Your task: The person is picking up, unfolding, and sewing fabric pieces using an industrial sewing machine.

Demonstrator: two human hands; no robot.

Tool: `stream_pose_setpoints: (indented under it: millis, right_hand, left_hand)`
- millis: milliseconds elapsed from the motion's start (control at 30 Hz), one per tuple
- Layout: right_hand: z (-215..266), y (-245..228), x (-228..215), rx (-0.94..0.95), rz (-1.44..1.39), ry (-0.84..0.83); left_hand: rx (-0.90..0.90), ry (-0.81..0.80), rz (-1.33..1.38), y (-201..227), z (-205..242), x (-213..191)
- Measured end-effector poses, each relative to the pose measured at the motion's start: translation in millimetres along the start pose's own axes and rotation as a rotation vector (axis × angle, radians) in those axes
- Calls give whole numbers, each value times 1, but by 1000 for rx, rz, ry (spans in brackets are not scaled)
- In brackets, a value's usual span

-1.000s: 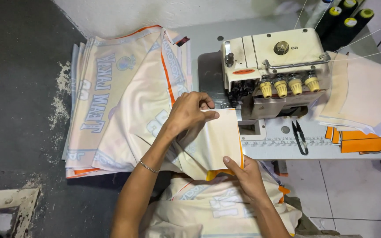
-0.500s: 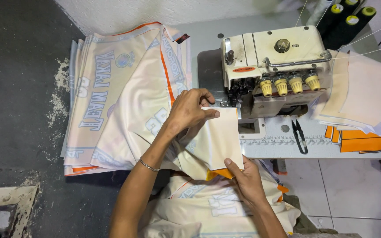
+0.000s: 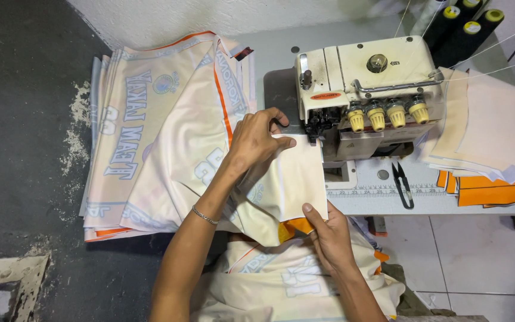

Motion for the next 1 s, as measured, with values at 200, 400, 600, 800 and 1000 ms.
stream_pose_setpoints:
  millis: [200, 400, 600, 800, 1000]
  right_hand:
    - [-2, 1, -8, -67, 176, -3]
    - [9, -13, -4, -58, 446, 121]
    - [13, -16, 1, -58, 409, 90]
    - [13, -15, 6, -26, 226, 39]
    - [-7, -19, 11, -8, 9, -45]
  left_hand:
    - [209, 257, -130, -6, 22, 23]
    - [564, 474, -73, 16, 76, 52]
    - [527, 413, -74, 20, 84, 54]
    - [554, 335, -141, 17, 85, 55]
    - [580, 272, -167, 9, 68, 45]
Point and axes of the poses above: each hand's wrist, its own z-axis away from the middle knuckle, its own x-axis out of the palm, y = z × x, the point moved 3 cm from there along -z, towards the middle knuckle, and after that the axes turned 10 degrees about -y, right-handed, at the moved point
